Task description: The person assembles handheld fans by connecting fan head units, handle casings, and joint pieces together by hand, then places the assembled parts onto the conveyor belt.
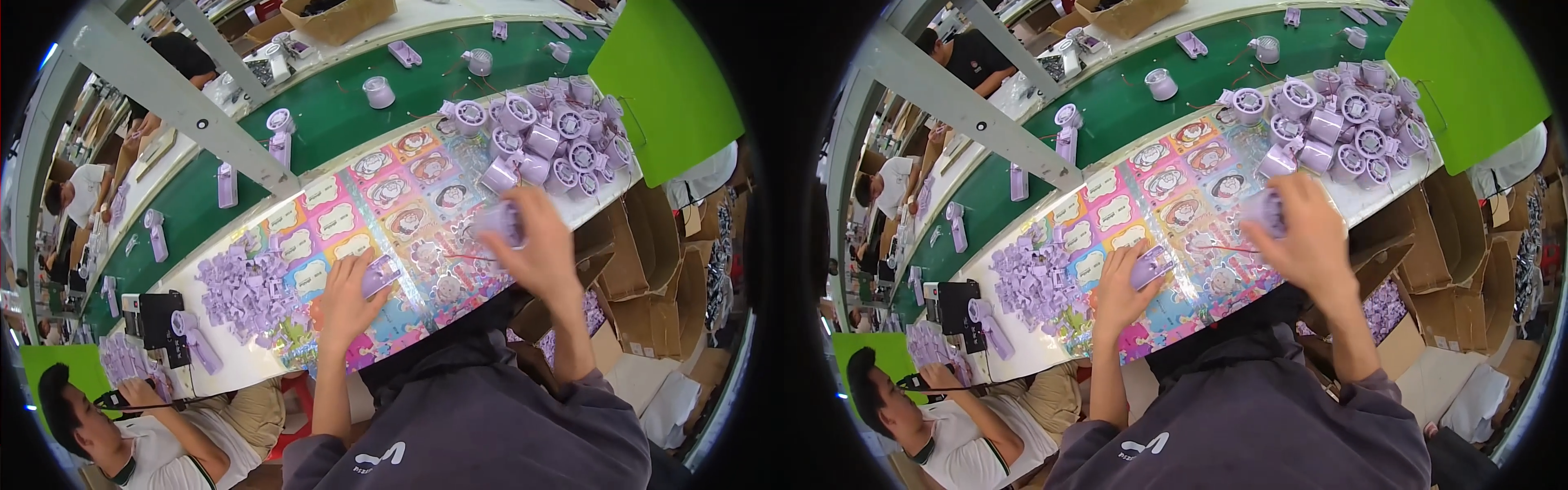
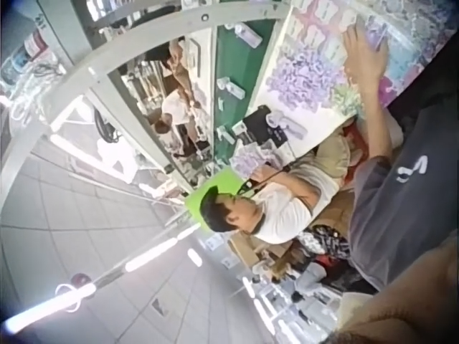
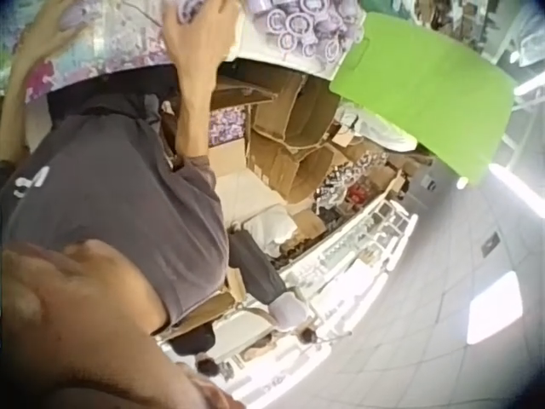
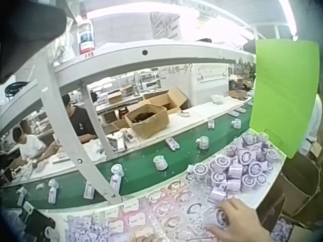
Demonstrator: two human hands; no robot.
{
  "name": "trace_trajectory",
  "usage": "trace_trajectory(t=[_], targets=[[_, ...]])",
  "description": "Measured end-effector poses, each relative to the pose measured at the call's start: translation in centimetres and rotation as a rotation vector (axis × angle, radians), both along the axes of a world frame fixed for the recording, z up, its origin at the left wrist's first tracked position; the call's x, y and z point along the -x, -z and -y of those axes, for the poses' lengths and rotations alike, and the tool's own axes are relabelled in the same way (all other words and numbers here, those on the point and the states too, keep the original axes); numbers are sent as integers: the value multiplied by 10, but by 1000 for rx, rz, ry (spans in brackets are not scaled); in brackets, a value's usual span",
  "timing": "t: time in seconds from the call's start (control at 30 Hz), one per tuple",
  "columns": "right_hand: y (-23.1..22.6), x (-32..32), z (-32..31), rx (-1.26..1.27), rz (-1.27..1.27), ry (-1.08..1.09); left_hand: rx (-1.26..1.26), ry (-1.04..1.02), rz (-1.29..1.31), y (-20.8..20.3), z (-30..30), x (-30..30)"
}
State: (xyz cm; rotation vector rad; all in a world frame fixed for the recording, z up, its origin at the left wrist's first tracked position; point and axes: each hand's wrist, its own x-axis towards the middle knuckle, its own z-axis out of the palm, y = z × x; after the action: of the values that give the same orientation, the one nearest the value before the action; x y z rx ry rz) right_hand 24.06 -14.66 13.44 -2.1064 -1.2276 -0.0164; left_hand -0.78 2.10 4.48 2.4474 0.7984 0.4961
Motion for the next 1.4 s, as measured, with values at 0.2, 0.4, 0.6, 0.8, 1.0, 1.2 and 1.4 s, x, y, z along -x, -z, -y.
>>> trace_trajectory(t=[0.2,0.4,0.6,0.8,1.0,1.2,1.4], targets=[[53,22,-53,204,129,-66,51,66,82,-1,6,4],[53,14,-40,315,113,-209,58,104,55,2,4,11],[36,-12,-18,325,-2,-626,52,58,2,-4,5,3],[57,-3,-26,343,-93,-650,62,32,-135,-11,5,-4],[45,22,-36,81,-77,-625,313,66,-75,-16,8,-6],[49,32,-41,91,94,-603,533,76,-55,-14,4,-9],[38,40,-39,90,147,-592,659,71,121,-9,1,-4]])
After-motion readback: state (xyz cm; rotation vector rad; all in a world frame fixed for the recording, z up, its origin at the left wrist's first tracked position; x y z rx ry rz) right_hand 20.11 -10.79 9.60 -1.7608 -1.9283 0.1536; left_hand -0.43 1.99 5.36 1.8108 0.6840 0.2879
